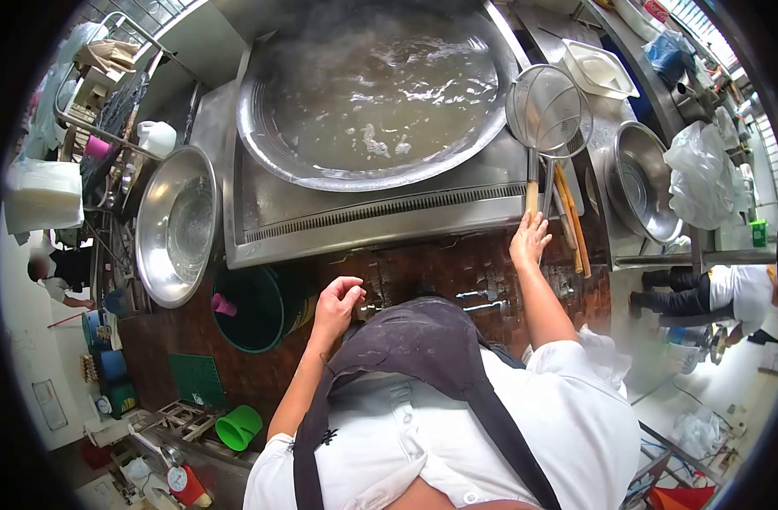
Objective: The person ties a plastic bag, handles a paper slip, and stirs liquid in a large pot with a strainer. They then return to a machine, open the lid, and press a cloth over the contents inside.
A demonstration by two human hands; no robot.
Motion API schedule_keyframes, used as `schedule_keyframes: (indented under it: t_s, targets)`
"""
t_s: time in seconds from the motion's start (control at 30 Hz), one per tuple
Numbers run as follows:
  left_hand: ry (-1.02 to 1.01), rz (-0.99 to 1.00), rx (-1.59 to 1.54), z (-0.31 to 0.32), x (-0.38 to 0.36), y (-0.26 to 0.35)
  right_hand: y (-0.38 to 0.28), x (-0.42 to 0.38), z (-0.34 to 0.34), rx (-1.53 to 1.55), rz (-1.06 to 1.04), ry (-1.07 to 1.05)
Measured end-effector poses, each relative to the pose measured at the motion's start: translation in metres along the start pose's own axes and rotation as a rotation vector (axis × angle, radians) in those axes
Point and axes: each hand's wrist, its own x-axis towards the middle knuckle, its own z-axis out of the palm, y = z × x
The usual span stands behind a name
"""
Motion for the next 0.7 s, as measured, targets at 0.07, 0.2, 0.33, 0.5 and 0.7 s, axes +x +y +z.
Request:
schedule_keyframes:
  t_s: [0.07, 0.2, 0.33, 0.5, 0.7]
  targets:
    - [0.011, -0.006, -0.007, 0.0, 0.002, 0.003, -0.004, -0.002, -0.013, 0.004, -0.009, -0.013]
    - [0.021, 0.002, 0.004, -0.003, 0.007, 0.004, -0.003, 0.005, -0.017, -0.021, -0.003, 0.024]
    - [0.044, 0.011, 0.008, -0.005, 0.01, 0.006, 0.008, 0.012, -0.023, 0.041, 0.04, -0.011]
    - [0.044, 0.015, 0.008, -0.004, 0.011, 0.003, 0.009, 0.024, -0.024, 0.164, 0.142, -0.112]
    - [0.049, -0.012, 0.005, -0.016, 0.008, 0.007, 0.029, 0.025, -0.028, 1.643, 0.246, -0.607]
